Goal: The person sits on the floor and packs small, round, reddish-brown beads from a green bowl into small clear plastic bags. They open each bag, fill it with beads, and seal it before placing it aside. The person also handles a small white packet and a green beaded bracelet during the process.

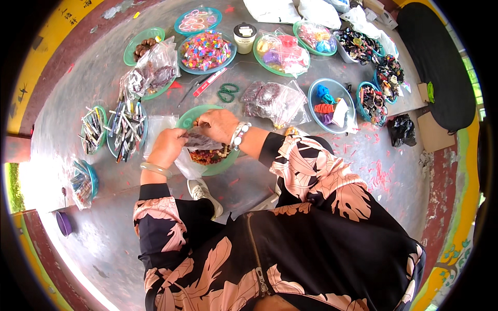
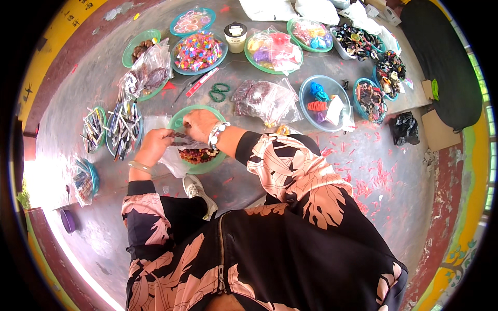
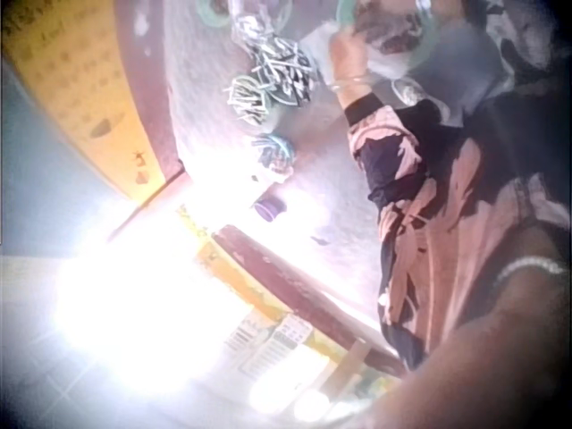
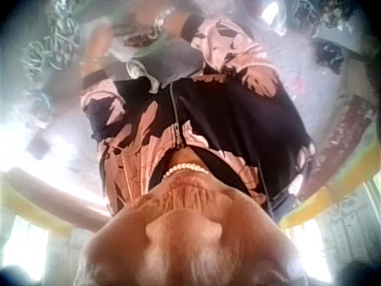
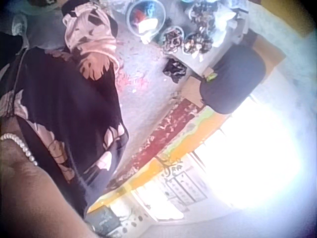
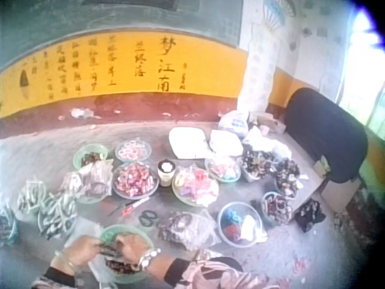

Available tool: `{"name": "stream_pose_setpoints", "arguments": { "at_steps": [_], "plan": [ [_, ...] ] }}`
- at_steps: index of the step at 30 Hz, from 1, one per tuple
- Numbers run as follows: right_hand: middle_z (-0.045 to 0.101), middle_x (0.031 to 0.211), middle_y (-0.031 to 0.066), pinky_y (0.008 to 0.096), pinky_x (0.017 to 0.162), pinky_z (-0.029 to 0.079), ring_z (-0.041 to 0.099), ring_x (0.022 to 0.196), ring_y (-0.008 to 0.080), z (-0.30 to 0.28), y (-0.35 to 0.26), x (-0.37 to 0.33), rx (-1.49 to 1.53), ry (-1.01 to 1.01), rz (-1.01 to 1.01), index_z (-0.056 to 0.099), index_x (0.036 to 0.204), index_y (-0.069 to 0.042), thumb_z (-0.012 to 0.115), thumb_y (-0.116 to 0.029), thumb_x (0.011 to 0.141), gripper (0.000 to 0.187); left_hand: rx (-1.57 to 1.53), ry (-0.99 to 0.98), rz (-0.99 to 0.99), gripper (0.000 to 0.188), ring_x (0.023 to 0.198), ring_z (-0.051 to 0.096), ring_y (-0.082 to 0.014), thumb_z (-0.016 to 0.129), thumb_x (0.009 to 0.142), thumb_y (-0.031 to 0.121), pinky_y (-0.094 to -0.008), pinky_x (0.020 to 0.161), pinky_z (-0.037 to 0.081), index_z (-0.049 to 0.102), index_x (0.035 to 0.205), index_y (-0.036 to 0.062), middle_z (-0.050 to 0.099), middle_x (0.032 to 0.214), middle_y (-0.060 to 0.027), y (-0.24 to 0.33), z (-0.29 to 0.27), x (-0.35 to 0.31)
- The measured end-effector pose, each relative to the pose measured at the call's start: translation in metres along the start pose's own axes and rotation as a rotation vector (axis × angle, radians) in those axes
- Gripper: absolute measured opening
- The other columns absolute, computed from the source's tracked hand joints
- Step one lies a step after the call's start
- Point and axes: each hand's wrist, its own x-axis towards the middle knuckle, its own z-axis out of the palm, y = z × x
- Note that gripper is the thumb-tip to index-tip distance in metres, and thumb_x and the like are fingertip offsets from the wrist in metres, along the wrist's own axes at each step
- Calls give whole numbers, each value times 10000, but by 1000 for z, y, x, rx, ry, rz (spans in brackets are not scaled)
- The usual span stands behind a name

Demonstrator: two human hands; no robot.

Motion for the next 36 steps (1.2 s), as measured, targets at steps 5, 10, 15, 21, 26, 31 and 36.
{"name": "stream_pose_setpoints", "arguments": {
  "at_steps": [5,10,15,21,26,31,36],
  "plan": [
    [629,807,145,415,693,476,599,787,317,-6,-5,0,-68,-77,-10,663,808,-100,555,-187,749,151,51,-54,37,195,759,584,-361,572,747,109,-373,682,446,627,904,8,596,791,-229,3,0,2],
    [616,816,107,389,682,469,588,776,295,-8,6,1,-18,-58,-1,656,844,-116,588,-205,748,148,33,-78,112,188,774,581,-378,537,777,101,-390,685,453,630,923,29,595,798,-227,2,5,5],
    [631,802,144,424,689,477,599,770,328,-13,7,3,6,-23,-14,669,810,-131,563,-209,739,149,56,25,172,175,760,580,-385,533,785,115,-400,655,458,631,903,30,600,790,-215,-2,5,5],
    [634,811,140,425,696,475,600,781,330,-19,-4,-1,-48,-81,11,670,832,-135,565,-241,747,172,101,118,186,144,700,602,-299,538,790,101,-335,638,456,614,858,-1,600,750,-186,11,-2,2],
    [633,813,142,429,695,474,598,788,331,-19,-4,-3,-65,-80,3,663,848,-126,558,-250,761,183,110,140,156,115,683,583,-294,565,768,96,-334,631,450,583,828,-1,587,726,-167,24,-7,-3],
    [627,796,145,434,686,471,591,759,338,-21,-11,-1,-32,-3,-123,648,803,-99,555,-237,764,171,130,154,163,139,678,574,-258,577,768,105,-314,641,444,575,868,9,592,736,-150,12,-6,-9],
    [615,745,137,415,648,468,589,732,329,-36,-21,-2,17,20,-130,638,780,-89,579,-224,738,153,-10,170,85,155,687,561,-169,568,800,104,-272,659,442,588,928,19,615,777,-110,8,-12,-9]
  ]
}}
